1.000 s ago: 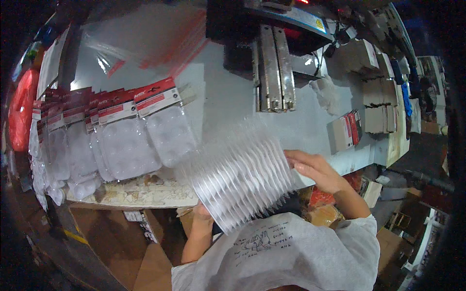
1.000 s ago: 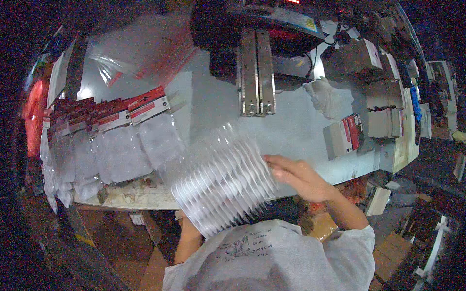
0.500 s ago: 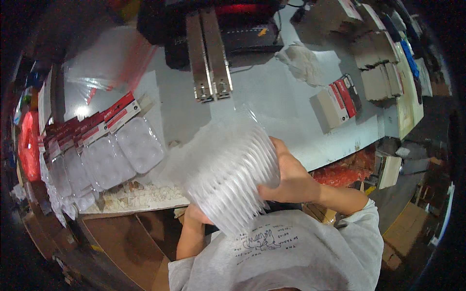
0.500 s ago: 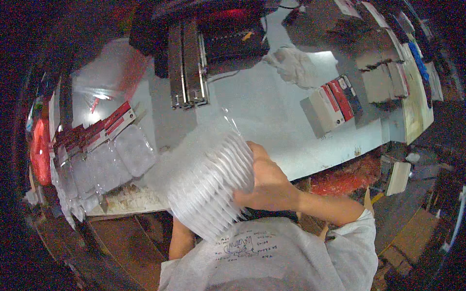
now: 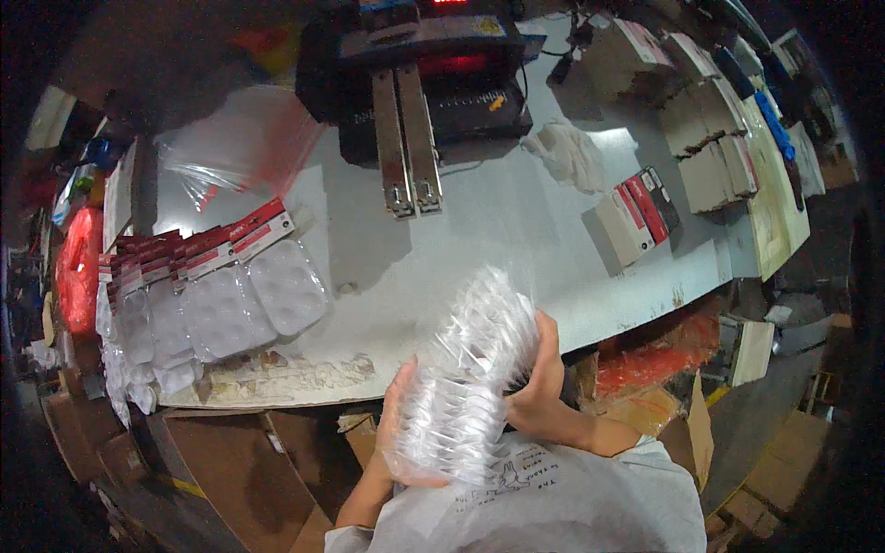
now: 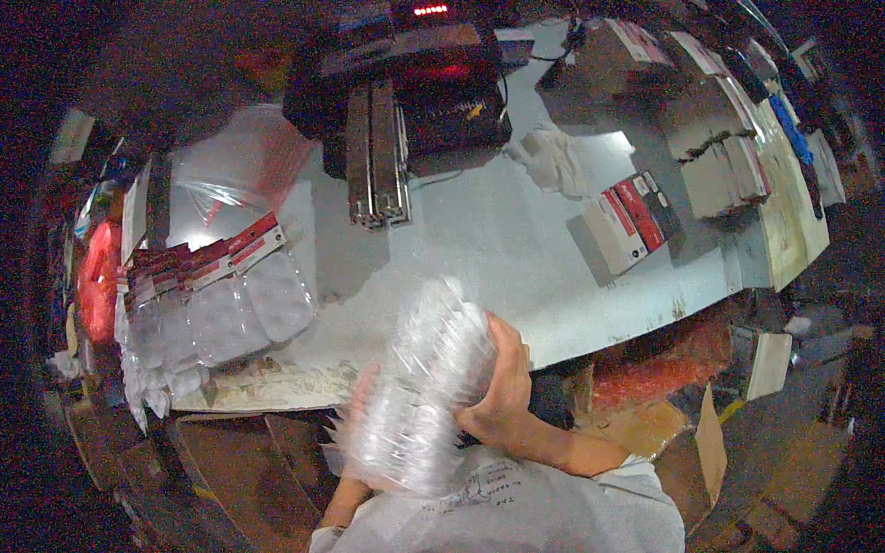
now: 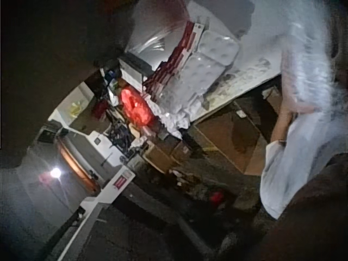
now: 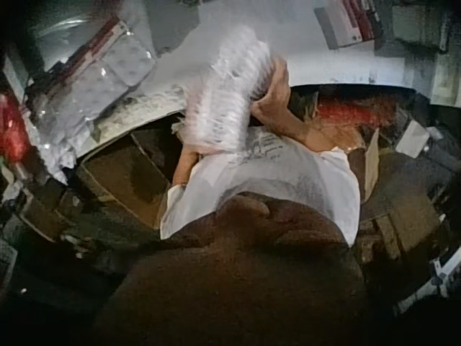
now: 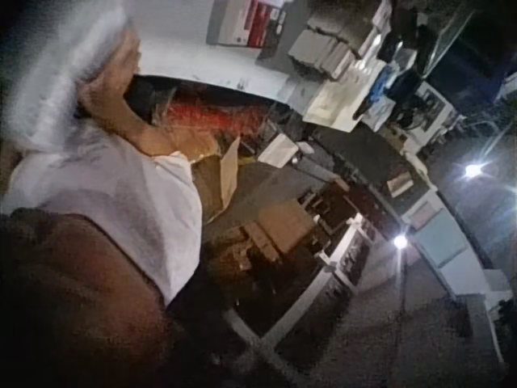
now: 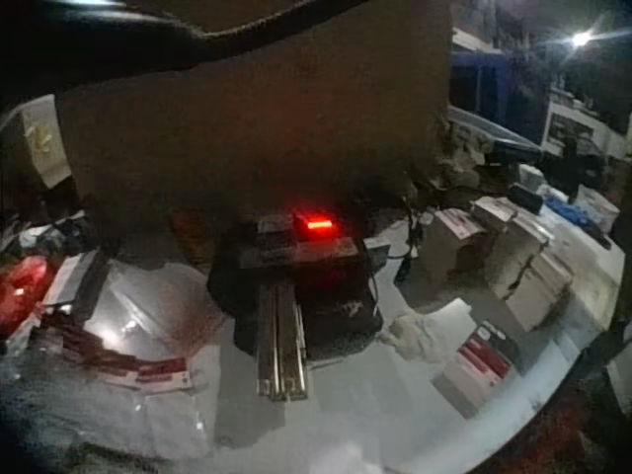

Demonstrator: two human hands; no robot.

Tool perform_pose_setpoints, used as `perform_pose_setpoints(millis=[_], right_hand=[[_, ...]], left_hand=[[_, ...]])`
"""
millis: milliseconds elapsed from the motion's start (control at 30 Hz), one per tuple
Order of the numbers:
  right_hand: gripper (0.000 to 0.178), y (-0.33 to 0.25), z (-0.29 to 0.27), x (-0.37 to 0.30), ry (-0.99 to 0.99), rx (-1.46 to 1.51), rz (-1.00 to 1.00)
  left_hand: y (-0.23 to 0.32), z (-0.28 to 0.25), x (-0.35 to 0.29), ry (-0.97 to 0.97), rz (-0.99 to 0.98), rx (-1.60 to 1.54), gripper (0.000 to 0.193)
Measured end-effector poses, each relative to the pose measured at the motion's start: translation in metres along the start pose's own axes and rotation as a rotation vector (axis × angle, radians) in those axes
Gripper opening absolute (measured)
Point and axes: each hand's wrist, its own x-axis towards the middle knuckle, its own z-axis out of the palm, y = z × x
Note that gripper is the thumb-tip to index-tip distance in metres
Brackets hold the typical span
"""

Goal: The person places white plastic mixing palettes into clear plastic bags and seals them with red Artix labels using a heat sealer. They then stack the finished packages and place them into a cardboard box.

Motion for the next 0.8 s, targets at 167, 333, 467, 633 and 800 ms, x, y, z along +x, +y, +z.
perform_pose_setpoints(millis=[167, 333, 467, 633, 800], right_hand=[[0.092, 0.004, -0.039, 0.032, -0.12, 0.564, 0.353], [0.069, 0.037, -0.036, 0.041, -0.351, 0.828, 0.682], [0.069, 0.045, -0.037, 0.034, -0.24, 0.507, 0.445], [0.067, 0.033, -0.036, 0.032, -0.318, 0.602, 0.571], [0.072, 0.029, -0.018, 0.016, -0.278, 0.573, 0.395]], left_hand=[[0.023, -0.014, 0.003, -0.058, 0.388, 0.275, 0.096], [0.033, -0.007, 0.045, 0.207, 0.073, 0.347, 0.081], [0.042, -0.003, 0.047, 0.216, 0.062, 0.457, 0.079], [0.043, -0.003, 0.043, 0.218, 0.151, 0.381, 0.068], [0.029, 0.007, 0.042, 0.245, 0.073, 0.537, 0.057]])
